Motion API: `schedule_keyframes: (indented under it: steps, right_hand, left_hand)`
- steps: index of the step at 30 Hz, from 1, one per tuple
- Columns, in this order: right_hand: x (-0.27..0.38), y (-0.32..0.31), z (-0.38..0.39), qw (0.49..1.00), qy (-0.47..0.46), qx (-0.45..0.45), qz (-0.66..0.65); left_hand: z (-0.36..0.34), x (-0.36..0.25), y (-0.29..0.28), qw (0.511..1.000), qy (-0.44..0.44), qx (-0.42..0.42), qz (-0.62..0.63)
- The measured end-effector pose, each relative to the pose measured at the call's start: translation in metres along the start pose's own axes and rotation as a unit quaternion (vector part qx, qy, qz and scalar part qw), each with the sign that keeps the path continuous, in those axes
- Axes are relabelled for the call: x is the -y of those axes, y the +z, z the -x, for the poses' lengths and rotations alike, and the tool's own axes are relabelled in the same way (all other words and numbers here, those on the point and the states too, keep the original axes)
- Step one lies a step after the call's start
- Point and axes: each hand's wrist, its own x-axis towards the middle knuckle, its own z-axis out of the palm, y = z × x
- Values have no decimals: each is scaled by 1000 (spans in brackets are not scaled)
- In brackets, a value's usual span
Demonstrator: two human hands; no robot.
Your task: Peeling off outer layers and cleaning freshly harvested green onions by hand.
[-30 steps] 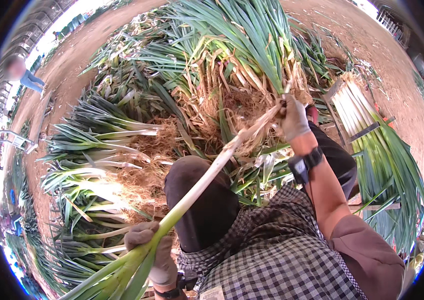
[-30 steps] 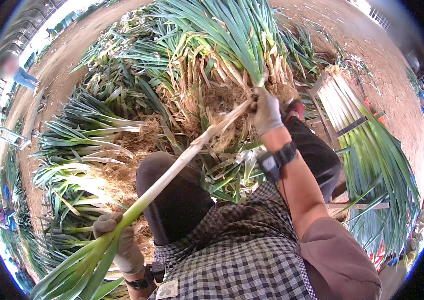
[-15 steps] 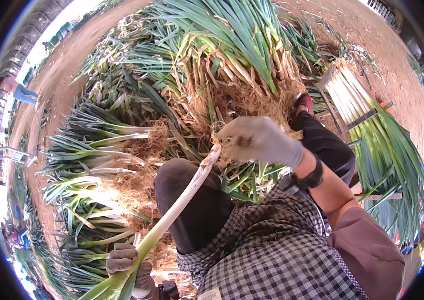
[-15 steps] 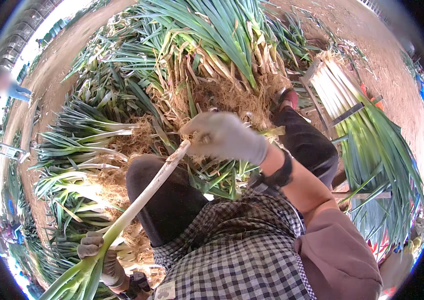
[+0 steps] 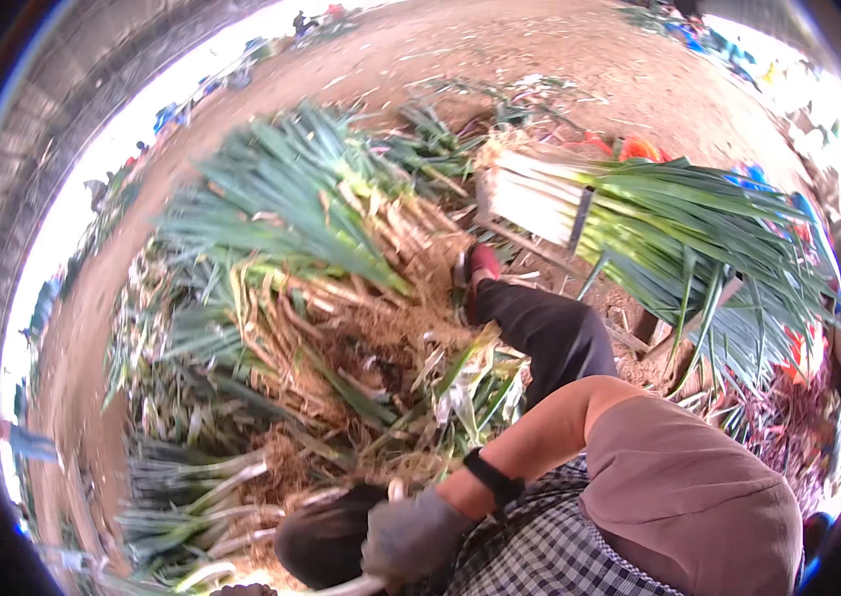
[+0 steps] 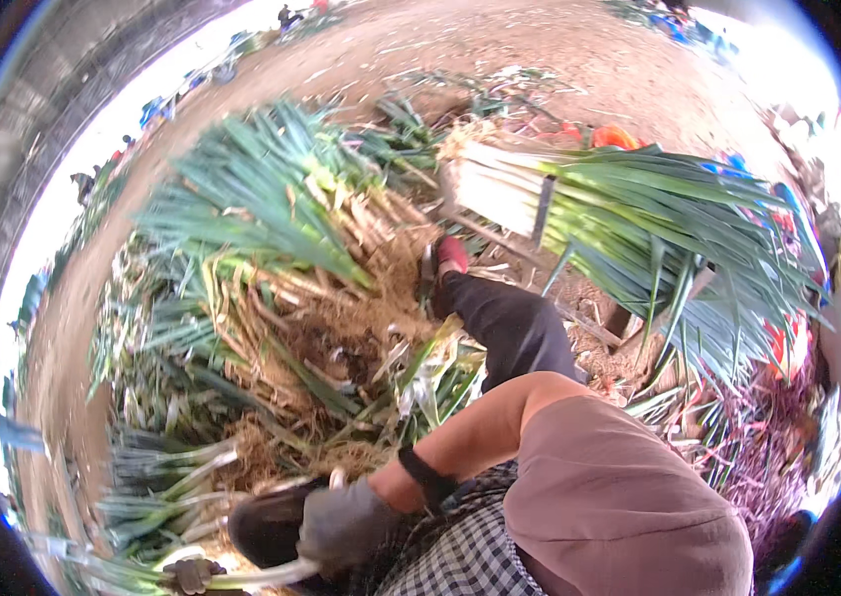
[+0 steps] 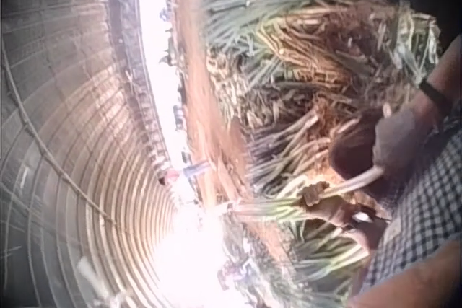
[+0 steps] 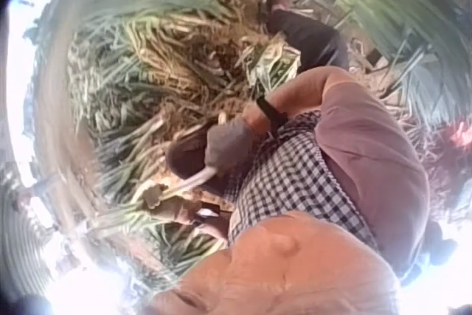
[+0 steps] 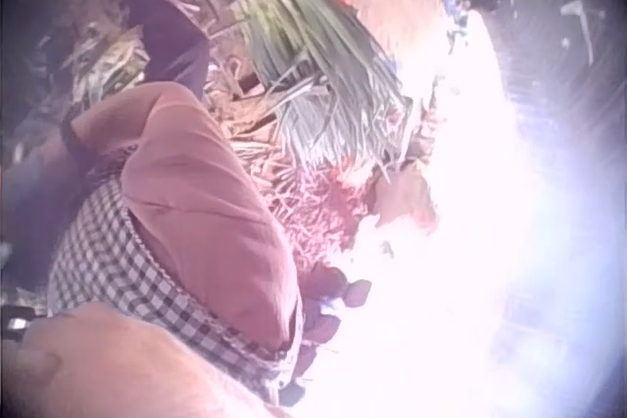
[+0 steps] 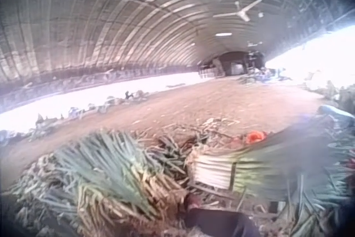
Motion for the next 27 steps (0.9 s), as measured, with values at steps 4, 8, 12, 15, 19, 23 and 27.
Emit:
schedule_keyframes:
  steps: [4, 8, 12, 15, 19, 23, 27]
  right_hand:
    - [7, 1, 6, 964, -223, -21, 145]
    - [-12, 0, 20, 906, -262, 139, 302]
    - [-71, -14, 47, 925, 196, -304, -116]
    - [-55, -33, 57, 830, 259, -269, -414]
    - [-40, -41, 87, 723, 92, -155, -667]
    - [-62, -33, 134, 878, 133, -139, -439]
    - [-65, -65, 147, 908, 384, -161, -53]
  left_hand:
    - [-28, 31, 7, 983, -179, 33, -4]
    - [-24, 65, 58, 966, -168, 124, -150]
    - [-5, 65, 144, 988, 38, 3, -153]
    - [-15, 70, 124, 994, 93, 60, -6]
    - [-14, 60, 122, 988, 112, 95, 53]
    - [-12, 55, 123, 988, 126, 85, -36]
    - [-13, 50, 124, 980, 141, 61, -129]
